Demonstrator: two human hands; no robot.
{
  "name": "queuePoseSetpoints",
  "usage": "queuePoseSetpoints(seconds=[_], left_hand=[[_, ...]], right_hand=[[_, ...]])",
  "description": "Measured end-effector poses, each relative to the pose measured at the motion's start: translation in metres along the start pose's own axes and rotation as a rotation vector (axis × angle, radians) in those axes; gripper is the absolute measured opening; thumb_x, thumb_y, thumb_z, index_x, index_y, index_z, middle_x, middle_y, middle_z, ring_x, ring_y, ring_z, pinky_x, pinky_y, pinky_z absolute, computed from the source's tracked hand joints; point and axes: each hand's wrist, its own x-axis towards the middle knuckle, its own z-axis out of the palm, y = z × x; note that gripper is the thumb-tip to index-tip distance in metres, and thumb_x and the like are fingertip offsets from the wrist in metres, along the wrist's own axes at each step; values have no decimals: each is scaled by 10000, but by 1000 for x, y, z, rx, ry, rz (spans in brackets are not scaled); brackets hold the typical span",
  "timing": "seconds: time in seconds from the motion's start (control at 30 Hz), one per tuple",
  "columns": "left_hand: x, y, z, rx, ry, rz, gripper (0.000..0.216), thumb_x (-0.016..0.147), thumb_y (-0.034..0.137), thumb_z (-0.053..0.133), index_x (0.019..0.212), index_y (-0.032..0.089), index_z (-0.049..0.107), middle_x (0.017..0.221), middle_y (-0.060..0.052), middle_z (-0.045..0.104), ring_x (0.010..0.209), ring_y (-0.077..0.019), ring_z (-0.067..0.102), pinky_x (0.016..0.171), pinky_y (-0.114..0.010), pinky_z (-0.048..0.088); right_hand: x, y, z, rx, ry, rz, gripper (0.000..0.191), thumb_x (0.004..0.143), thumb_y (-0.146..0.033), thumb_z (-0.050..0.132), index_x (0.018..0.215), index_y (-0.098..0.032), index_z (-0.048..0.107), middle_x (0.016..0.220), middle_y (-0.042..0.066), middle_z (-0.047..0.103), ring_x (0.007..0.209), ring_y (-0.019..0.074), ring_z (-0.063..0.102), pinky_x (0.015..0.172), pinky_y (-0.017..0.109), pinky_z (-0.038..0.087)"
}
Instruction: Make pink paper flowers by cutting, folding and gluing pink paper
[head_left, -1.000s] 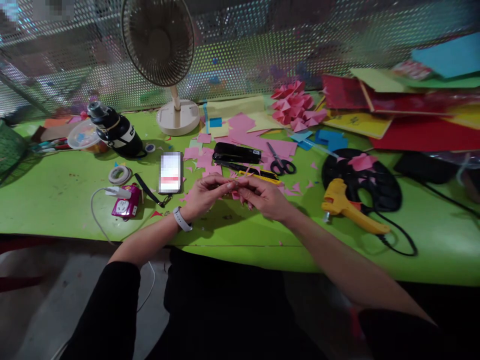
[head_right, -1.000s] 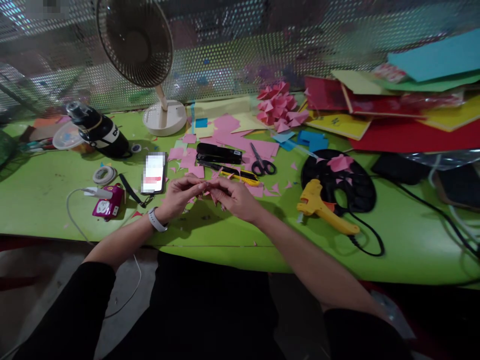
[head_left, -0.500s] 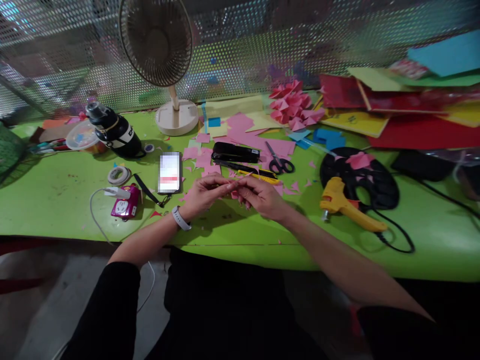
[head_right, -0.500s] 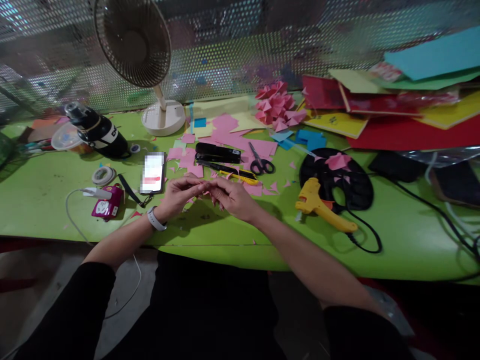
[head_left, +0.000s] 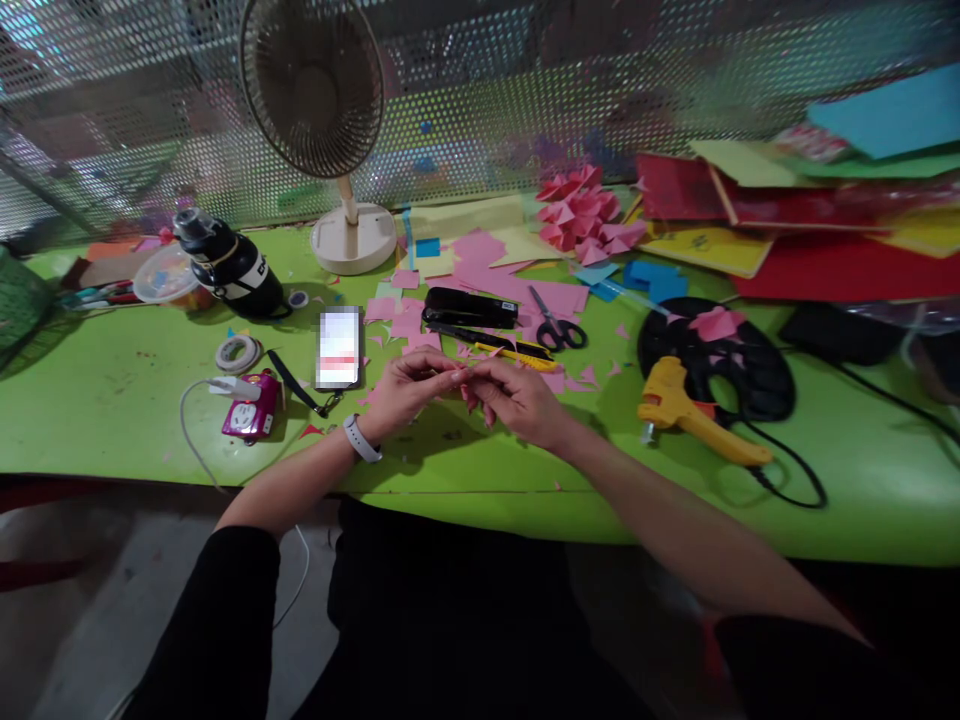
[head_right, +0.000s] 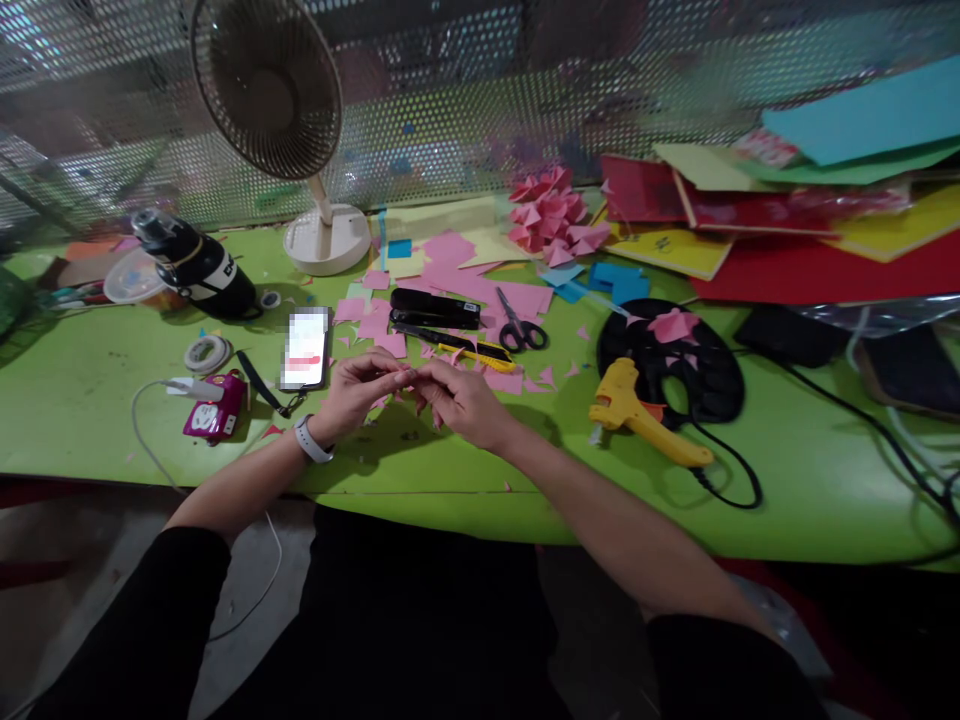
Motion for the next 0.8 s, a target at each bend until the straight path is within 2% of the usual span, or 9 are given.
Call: queuePoseSetpoints(seconds=[0.17, 0.3, 0.4, 0.5, 0.6, 0.7, 0.8], left_hand=[[1, 2, 2, 7, 12, 9, 150, 736, 325, 843, 795, 209, 769, 789, -11, 677, 715, -84, 628, 677, -234, 526], [6, 10, 2, -71, 99, -13, 249, 692, 371, 867, 723, 177, 714, 706, 14, 652, 612, -60, 588, 612, -218, 501], [12, 16, -6, -131, 151, -8, 261, 698, 382, 862, 742, 179, 705, 682, 27, 645, 576, -43, 561, 579, -197, 472], [16, 21, -15, -145, 35, -136, 271, 691, 391, 865, 753, 177, 710, 651, 27, 636, 549, -45, 556, 534, -188, 445], [16, 23, -20, -117, -159, -285, 320, 674, 427, 869, 755, 162, 709, 630, 19, 630, 507, -50, 535, 501, -197, 429], [13, 24, -17, -103, -255, -359, 344, 703, 463, 843, 769, 156, 703, 626, 10, 629, 502, -54, 525, 474, -194, 396], [11, 24, -13, -113, -278, -382, 340, 718, 462, 832, 755, 154, 692, 604, 12, 615, 493, -52, 507, 440, -184, 331]], right_hand=[[0, -4, 3, -38, -6, -7, 244, 998, -419, 511, 1057, -208, 618, 728, -5, 661, 438, 88, 549, 418, 243, 470], [1, -5, 2, -131, -24, -3, 230, 1005, -405, 485, 1005, -215, 615, 719, 4, 666, 469, 105, 561, 456, 261, 467], [3, -6, -7, -234, 27, -38, 214, 985, -400, 525, 938, -222, 636, 727, 21, 670, 533, 129, 580, 519, 290, 479], [5, -9, -22, -171, 155, -12, 204, 963, -421, 570, 959, -238, 660, 770, 35, 672, 586, 143, 583, 532, 298, 477], [7, -16, -35, 23, 235, 22, 210, 921, -447, 634, 931, -243, 683, 982, 63, 681, 644, 128, 579, 517, 277, 460], [7, -24, -40, 198, 134, 107, 237, 875, -458, 690, 867, -221, 698, 1156, 73, 663, 636, 98, 571, 491, 259, 434], [6, -26, -37, 319, -56, 222, 264, 838, -462, 732, 829, -202, 693, 1066, 71, 699, 614, 97, 589, 477, 245, 424]])
